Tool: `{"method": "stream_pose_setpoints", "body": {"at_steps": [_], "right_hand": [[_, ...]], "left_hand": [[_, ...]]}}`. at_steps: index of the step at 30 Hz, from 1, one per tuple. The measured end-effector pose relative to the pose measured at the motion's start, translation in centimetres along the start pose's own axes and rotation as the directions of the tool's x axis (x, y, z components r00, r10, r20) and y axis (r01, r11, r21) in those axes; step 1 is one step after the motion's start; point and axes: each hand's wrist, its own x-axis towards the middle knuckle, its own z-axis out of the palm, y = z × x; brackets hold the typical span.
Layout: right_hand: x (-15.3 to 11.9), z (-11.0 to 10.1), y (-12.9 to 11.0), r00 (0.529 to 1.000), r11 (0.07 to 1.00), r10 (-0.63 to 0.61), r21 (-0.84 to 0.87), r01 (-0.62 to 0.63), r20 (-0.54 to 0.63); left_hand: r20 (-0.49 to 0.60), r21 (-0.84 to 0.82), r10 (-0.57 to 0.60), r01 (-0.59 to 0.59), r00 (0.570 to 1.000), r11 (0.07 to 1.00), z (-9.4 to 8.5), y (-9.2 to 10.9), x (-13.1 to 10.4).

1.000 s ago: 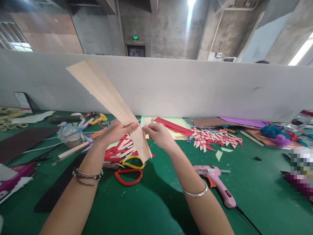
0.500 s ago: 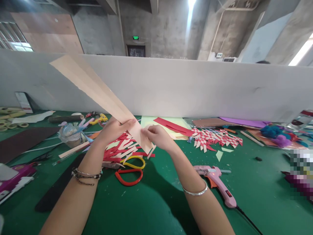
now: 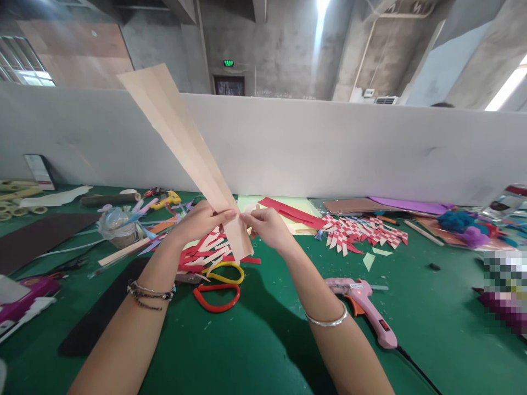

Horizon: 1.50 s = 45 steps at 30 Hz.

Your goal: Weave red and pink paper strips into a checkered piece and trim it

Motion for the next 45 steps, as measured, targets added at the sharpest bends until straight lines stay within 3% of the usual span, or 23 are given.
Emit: {"method": "stream_pose_setpoints", "body": {"at_steps": [7,14,21,29,35,40,45], "right_hand": [[0.1,-0.4,0.0,0.999,0.997,0.052,0.058,-0.051,-0.010],[-0.4,-0.3,-0.5,0.996,0.986,-0.006,-0.167,0.021,0.090],[-0.1,-0.1,0.0,0.998,0.998,-0.008,-0.065,0.012,0.067],[-0.2,-0.3,-0.5,0.995,0.998,0.053,-0.038,-0.050,0.080],[-0.5,-0.6,-0.9,0.999,0.999,0.037,-0.040,-0.035,0.041],[-0.6,-0.5,-1.0,0.997,0.989,0.032,-0.149,-0.021,0.070],[-0.5,-0.4,-0.6,0.994,0.990,0.010,-0.138,0.005,0.108]], "left_hand": [[-0.087,-0.028,-0.013,0.011,0.996,1.000,-0.7,-0.1,-0.3],[-0.121,-0.053,-0.100,0.094,0.988,0.994,-0.5,0.3,-0.3],[-0.030,-0.072,-0.153,0.151,0.988,0.986,-0.2,0.2,-0.1],[-0.049,-0.098,-0.132,0.127,0.990,0.987,-0.1,-0.3,0.0],[-0.146,-0.185,-0.186,0.158,0.972,0.970,-0.7,-0.5,-0.4],[-0.148,-0.183,-0.182,0.154,0.972,0.971,-0.7,-0.3,-0.5],[-0.117,-0.167,-0.194,0.173,0.974,0.971,-0.4,-0.1,-0.4]]}}
